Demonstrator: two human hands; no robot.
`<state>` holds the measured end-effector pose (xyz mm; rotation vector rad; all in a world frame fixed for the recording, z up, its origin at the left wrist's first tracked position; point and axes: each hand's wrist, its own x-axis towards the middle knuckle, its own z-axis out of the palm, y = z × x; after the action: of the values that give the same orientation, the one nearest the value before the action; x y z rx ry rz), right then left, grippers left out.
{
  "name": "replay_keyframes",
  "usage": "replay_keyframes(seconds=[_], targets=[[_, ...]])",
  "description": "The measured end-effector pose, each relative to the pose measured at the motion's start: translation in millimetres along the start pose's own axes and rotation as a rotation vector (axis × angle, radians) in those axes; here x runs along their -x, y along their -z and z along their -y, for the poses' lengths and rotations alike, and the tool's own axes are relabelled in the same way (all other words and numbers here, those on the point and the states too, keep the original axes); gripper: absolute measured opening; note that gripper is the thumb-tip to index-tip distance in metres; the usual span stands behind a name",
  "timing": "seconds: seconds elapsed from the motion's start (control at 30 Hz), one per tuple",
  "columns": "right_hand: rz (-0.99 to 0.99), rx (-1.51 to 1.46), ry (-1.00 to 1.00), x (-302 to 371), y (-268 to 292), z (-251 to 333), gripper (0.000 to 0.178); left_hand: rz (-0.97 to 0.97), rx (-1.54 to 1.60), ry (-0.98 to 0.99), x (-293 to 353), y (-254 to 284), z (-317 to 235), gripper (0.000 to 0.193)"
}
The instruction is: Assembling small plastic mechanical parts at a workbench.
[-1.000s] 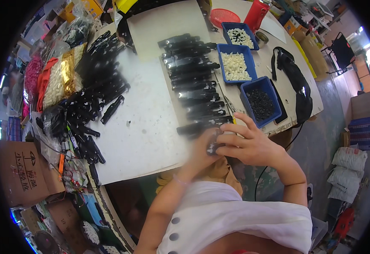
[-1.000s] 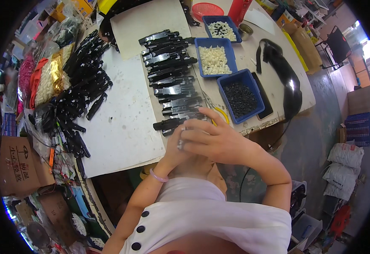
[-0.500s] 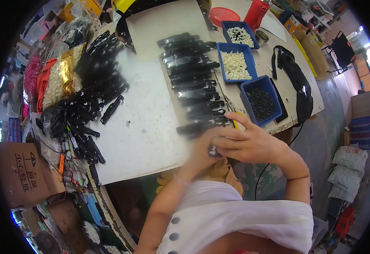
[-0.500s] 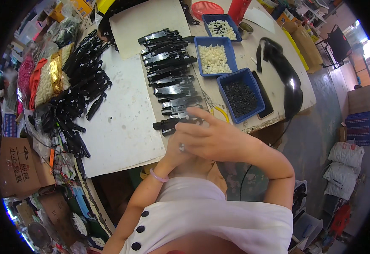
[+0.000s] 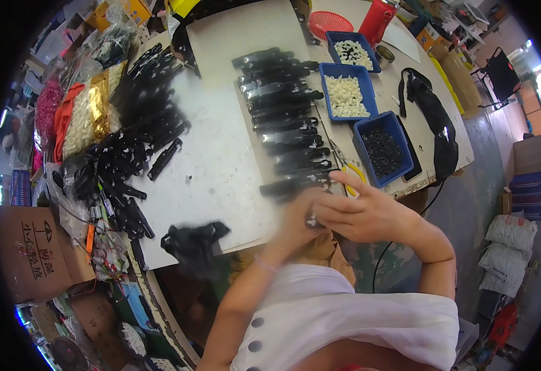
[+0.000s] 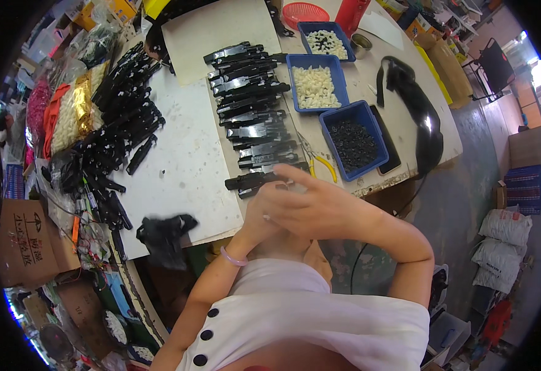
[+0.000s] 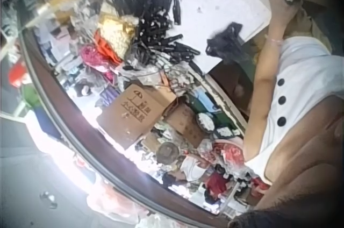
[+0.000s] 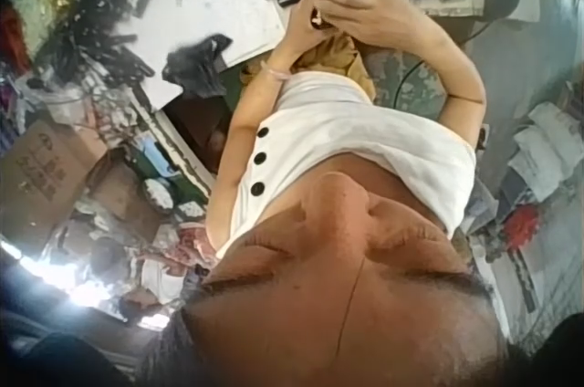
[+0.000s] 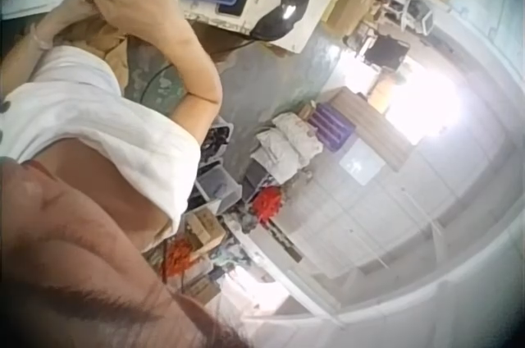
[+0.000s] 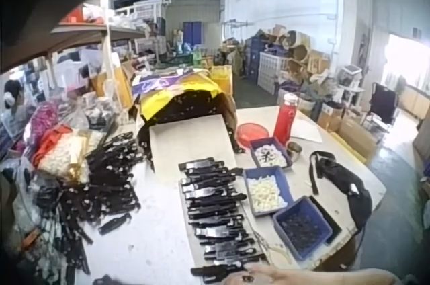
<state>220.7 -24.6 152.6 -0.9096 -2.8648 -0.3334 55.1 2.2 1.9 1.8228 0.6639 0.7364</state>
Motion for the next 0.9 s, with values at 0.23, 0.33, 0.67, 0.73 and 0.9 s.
replay_keyframes(seconds=[0.23, 0.33, 0.67, 0.73, 0.9], targets=[[-0.273, -0.277, -0.150, 7.3, -7.2, 4.5, 0.014, -0.041, 0.045, -0.006, 4.1, 1.9, -0.6, 0.076], [-0.238, -0.283, -0.237, 15.7, -19.6, 16.6, 0.017, -0.060, 0.125, -0.107, -3.9, -1.1, -2.9, 0.068], [-0.388, -0.135, -0.616, 12.4, -36.3, 60.1, 0.016, -0.144, 0.110, -0.181, -3.3, -8.0, 1.0, 0.075], [-0.371, -0.044, -0.671, 6.9, -33.5, 70.4, 0.016, -0.193, 0.094, -0.208, -4.2, -10.1, 0.7, 0.075], [-0.378, -0.231, -0.892, -7.3, -31.5, 83.0, 0.019, -0.195, 0.127, -0.134, -1.4, -2.9, -7.4, 0.068]])
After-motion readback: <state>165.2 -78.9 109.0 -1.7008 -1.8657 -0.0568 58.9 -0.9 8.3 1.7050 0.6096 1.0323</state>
